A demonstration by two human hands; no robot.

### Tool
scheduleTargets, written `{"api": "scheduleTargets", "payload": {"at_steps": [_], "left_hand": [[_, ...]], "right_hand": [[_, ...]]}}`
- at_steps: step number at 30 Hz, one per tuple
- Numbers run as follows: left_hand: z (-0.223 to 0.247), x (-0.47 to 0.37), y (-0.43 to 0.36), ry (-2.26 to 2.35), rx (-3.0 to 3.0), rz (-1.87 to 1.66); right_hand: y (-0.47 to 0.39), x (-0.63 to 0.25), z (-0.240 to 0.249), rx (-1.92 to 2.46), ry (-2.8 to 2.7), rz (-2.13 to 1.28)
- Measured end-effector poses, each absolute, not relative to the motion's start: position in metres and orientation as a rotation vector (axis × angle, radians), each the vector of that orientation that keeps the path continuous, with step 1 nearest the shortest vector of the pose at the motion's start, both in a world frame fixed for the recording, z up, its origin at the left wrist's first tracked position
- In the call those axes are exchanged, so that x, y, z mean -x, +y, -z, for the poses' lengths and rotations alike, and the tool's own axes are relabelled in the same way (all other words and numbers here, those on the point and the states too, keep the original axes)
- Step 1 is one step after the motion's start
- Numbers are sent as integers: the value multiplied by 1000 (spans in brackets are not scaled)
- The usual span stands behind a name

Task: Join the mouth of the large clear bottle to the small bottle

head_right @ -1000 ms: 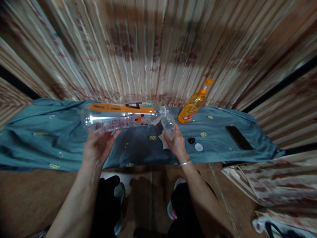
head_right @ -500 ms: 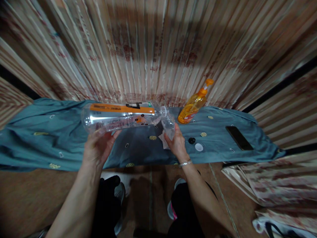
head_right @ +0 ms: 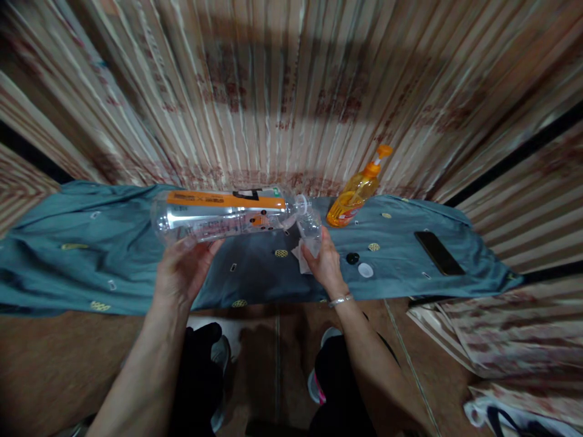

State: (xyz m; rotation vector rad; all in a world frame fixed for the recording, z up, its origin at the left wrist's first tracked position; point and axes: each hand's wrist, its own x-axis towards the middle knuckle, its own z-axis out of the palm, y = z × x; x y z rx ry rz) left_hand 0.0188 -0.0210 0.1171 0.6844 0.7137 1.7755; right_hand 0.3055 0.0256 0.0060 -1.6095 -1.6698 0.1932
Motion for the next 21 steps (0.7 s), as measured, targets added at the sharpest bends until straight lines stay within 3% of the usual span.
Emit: {"api": "scheduleTargets", "payload": {"at_steps": [21], "left_hand": [[-116, -19, -19, 661, -709, -1765]], "right_hand": [[26, -305, -5, 1600, -1660, -183]]}}
